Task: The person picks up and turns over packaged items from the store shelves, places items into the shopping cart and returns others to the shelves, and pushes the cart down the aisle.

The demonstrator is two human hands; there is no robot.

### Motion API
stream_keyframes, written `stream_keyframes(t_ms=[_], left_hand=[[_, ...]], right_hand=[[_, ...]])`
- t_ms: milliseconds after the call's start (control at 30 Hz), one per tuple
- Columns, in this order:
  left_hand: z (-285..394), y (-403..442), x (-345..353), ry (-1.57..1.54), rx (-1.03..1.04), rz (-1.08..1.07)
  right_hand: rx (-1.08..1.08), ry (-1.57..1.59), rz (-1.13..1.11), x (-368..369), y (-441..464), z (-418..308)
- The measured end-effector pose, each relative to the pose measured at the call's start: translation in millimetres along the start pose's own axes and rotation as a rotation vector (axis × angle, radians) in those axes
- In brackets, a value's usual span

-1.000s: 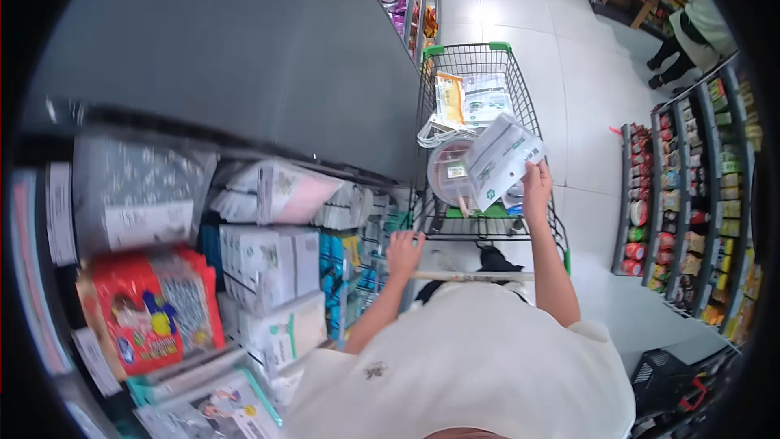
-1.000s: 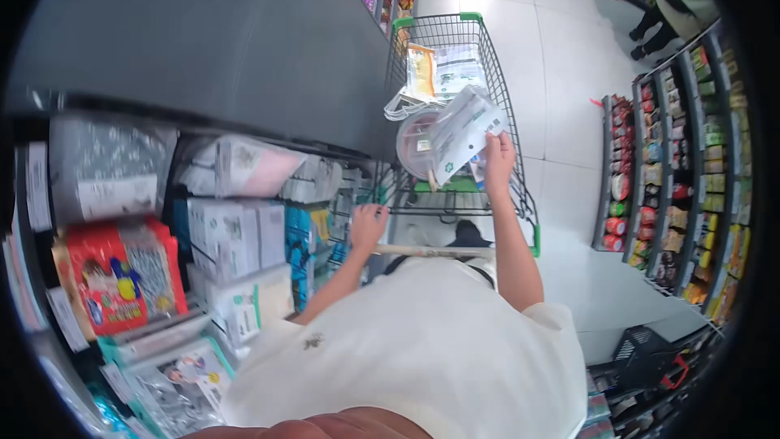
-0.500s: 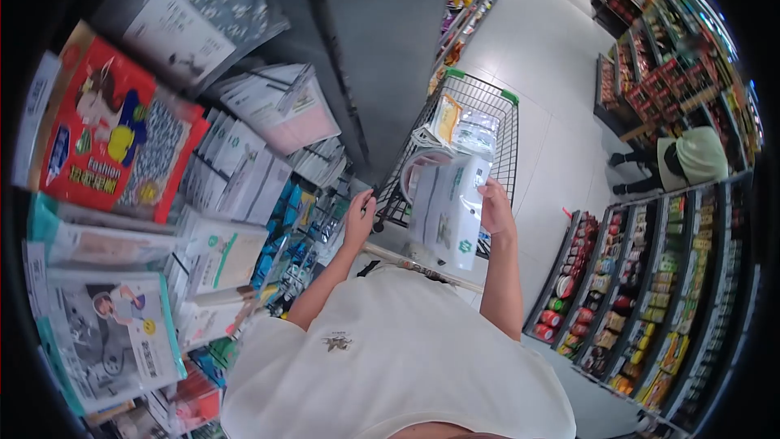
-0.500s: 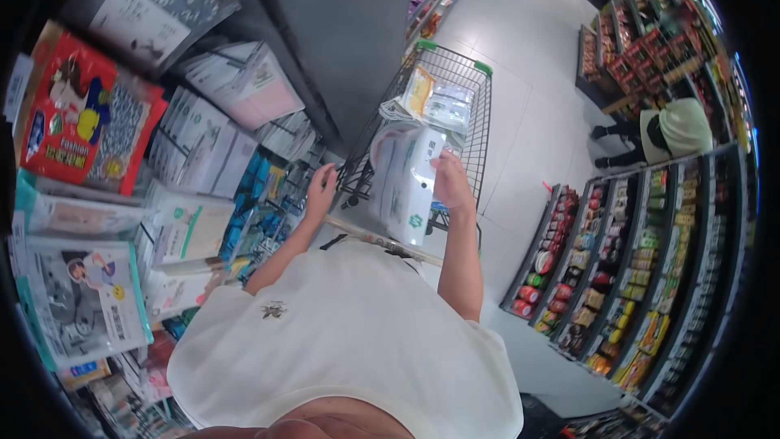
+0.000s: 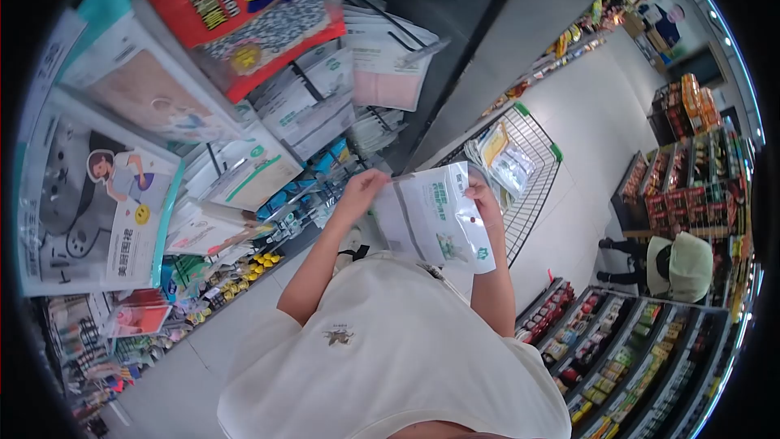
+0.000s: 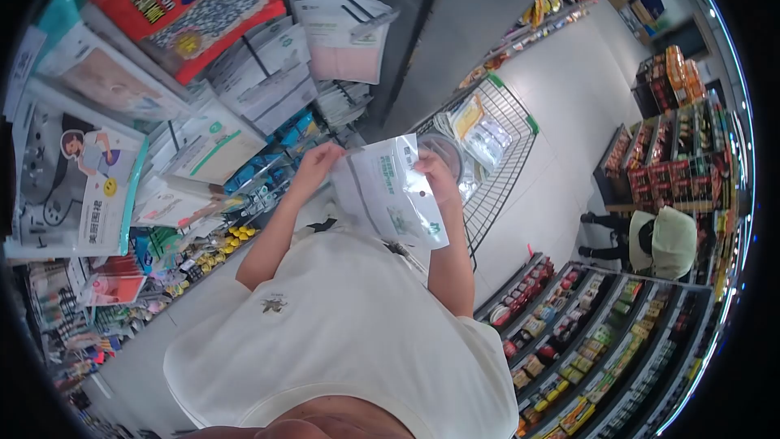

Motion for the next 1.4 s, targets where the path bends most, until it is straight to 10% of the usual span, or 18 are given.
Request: stream_keyframes(t_ms=[300,500,833,1400], left_hand=[[97,-44,-33,0.210,-0.137,-0.112],[77,-58,-56,0.137,-0.246,0.010],[73,-35,-87,-0.024,0.040,0.548],[75,-5,-79,-0.291,0.260,0.674]], right_hand=[[0.317,-0.577,0.062,96,45,-18],[0.349,-0.958,-0.473,92,94,-1],[-0.161,-1.007,0.020,74,115,33],[-0.435,-1.449,-0.066,140,117,34]])
Point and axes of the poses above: each hand's wrist, its own y-axis towards the middle knuckle, its own x-axis out of the palm, z = x × y, the point moved 1 cm from there along y, towards the middle knuckle, and after that the axes turned 3 degrees about -y, right-handed, at the moved point
